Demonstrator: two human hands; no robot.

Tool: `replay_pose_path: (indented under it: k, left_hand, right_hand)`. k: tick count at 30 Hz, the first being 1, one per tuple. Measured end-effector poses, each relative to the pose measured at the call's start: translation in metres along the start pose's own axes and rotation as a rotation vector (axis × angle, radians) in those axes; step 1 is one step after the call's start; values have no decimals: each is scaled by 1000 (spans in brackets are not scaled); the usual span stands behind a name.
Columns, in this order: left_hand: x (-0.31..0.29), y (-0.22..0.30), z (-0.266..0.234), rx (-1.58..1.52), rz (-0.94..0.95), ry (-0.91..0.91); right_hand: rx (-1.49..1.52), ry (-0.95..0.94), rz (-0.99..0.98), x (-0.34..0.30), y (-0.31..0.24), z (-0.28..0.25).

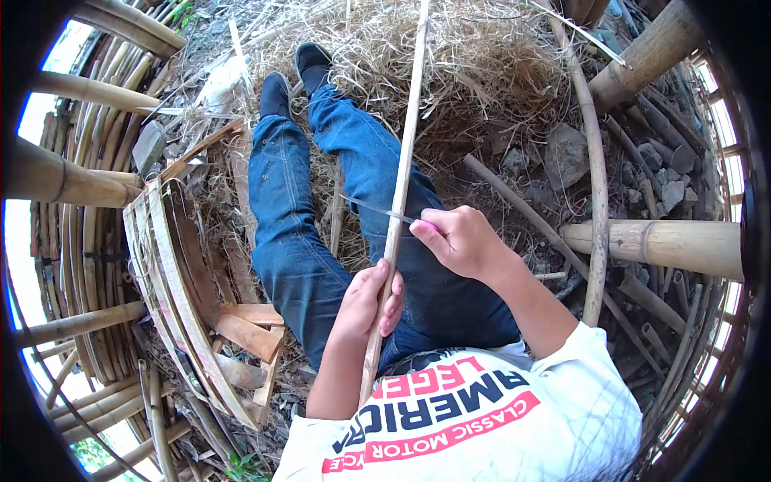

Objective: The person whittles a thin bamboo strip using a small knife.

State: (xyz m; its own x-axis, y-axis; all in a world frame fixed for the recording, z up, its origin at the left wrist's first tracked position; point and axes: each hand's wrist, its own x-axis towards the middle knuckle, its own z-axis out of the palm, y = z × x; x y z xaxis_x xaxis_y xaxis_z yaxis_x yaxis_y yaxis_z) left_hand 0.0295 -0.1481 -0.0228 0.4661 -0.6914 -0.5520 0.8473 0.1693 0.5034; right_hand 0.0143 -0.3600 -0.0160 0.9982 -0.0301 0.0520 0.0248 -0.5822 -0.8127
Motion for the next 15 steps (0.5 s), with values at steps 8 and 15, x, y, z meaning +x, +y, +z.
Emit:
replay_pose_path:
  k: [8, 15]
  left_hand:
    - [-5, 1, 26, 390, 99, 161]
    - [-5, -10, 20, 690, 230, 262]
  right_hand:
    - [-159, -16, 30, -3, -5, -6]
    - [-329, -54, -85, -2, -1, -6]
